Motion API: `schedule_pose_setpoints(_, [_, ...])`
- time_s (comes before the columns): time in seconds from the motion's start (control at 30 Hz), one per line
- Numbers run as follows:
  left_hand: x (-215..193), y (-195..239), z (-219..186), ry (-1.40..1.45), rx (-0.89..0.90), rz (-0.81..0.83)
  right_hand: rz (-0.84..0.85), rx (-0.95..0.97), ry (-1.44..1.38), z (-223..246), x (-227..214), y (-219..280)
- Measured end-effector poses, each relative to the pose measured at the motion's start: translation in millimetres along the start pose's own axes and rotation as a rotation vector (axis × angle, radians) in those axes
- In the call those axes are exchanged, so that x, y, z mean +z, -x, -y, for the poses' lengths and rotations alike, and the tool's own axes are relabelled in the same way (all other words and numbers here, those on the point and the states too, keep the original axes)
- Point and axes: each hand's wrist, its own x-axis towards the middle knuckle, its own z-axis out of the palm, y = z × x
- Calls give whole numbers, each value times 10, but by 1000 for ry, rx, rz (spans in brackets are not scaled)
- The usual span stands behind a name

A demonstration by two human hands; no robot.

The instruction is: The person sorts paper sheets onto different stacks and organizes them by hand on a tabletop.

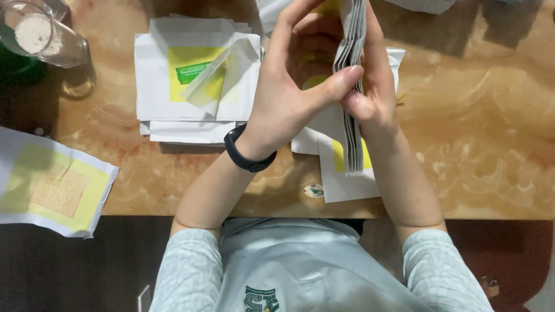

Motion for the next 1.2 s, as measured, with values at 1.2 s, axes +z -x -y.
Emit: schedule_pose_setpoints(1.2, [-268,186,-432,-493,-31,116,-349,134,-315,-40,-904,698])
